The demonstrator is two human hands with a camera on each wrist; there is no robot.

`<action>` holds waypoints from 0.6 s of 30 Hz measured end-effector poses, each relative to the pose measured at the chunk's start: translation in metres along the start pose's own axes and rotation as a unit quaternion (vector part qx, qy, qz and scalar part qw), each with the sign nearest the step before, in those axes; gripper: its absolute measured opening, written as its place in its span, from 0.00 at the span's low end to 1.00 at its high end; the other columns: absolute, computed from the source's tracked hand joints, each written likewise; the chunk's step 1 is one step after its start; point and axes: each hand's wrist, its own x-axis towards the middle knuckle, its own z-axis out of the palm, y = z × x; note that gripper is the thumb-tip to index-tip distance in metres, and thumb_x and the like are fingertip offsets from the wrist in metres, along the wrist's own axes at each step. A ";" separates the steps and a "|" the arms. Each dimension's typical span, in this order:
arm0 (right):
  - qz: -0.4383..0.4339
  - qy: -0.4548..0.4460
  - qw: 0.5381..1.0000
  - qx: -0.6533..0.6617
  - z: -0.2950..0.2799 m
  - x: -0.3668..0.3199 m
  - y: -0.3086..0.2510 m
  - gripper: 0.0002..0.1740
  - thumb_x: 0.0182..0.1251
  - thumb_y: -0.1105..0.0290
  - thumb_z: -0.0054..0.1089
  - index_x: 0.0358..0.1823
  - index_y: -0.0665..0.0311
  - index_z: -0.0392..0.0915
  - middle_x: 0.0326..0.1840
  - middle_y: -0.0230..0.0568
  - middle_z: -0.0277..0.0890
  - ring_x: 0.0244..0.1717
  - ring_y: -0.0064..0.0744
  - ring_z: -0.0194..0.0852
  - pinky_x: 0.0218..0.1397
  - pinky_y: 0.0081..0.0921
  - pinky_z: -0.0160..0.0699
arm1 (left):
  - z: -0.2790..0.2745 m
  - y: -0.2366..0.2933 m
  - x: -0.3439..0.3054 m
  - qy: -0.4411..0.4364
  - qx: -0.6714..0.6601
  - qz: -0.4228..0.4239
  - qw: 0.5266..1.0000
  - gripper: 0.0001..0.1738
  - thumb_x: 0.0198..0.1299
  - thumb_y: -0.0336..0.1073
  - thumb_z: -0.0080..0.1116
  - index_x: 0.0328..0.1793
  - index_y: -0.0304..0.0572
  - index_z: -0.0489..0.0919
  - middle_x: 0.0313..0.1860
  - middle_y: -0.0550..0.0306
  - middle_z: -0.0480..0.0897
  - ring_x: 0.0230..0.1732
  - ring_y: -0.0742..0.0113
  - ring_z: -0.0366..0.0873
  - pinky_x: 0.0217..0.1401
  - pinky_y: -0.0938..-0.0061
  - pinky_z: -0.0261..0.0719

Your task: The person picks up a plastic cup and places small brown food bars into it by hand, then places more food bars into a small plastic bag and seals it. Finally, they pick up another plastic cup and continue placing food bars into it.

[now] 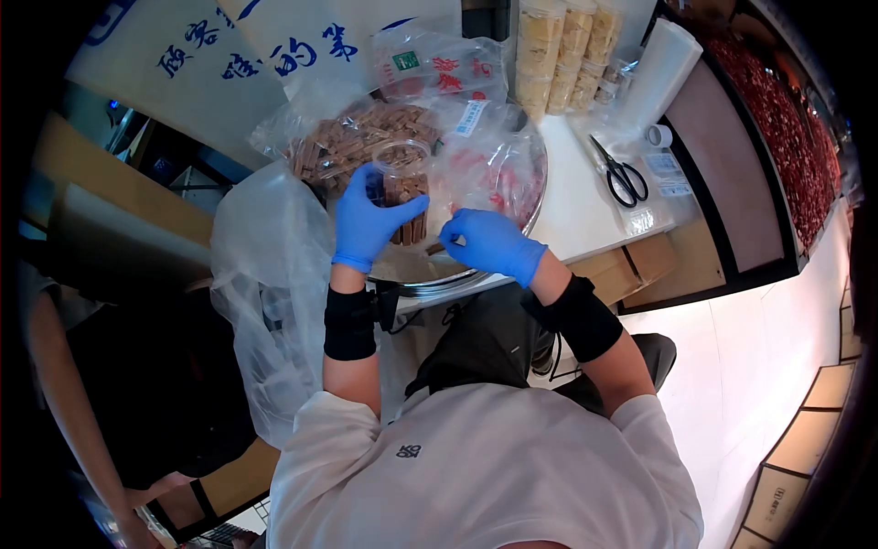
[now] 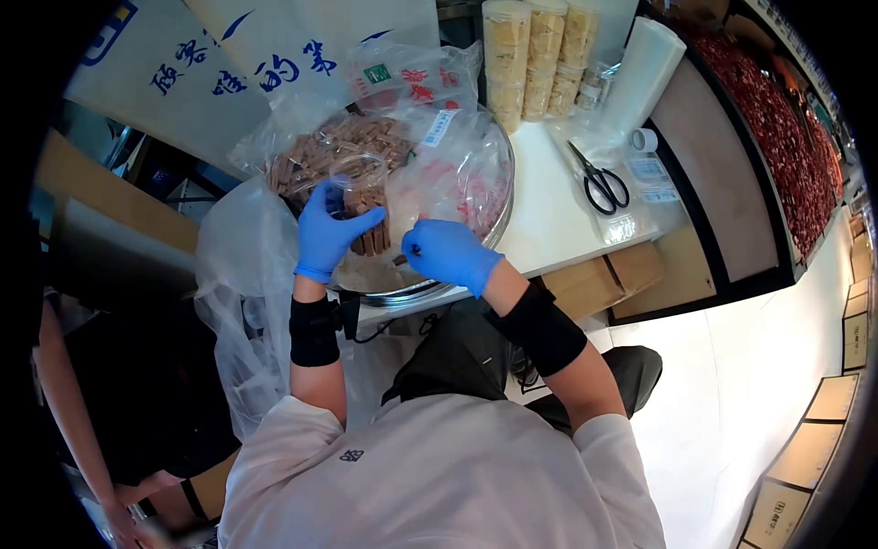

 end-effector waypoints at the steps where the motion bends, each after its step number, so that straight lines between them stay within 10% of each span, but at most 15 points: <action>1: -0.052 0.018 0.998 -0.006 0.005 0.006 0.003 0.08 0.54 0.65 0.56 0.33 0.57 0.81 0.32 0.43 0.78 0.38 0.46 0.77 0.43 0.36 0.75 | -0.002 0.000 0.000 0.004 -0.002 -0.002 1.000 0.36 0.37 0.43 0.78 0.51 0.35 0.74 0.40 0.55 0.80 0.40 0.72 0.77 0.46 0.75 0.77; 7: -0.043 -0.173 0.978 -0.105 0.023 0.029 0.009 0.09 0.49 0.70 0.54 0.29 0.59 0.83 0.31 0.47 0.78 0.41 0.49 0.77 0.44 0.40 0.75 | -0.009 0.012 -0.022 0.031 0.005 -0.009 0.999 0.37 0.39 0.38 0.77 0.56 0.34 0.71 0.45 0.54 0.80 0.46 0.69 0.78 0.51 0.72 0.76; 18: -0.019 -0.080 0.995 -0.053 -0.034 0.005 -0.010 0.08 0.51 0.69 0.61 0.35 0.57 0.81 0.31 0.37 0.79 0.38 0.37 0.77 0.41 0.29 0.71 | 0.008 -0.018 -0.040 0.026 0.058 0.024 0.998 0.43 0.34 0.42 0.75 0.60 0.41 0.70 0.48 0.46 0.77 0.48 0.53 0.78 0.54 0.66 0.76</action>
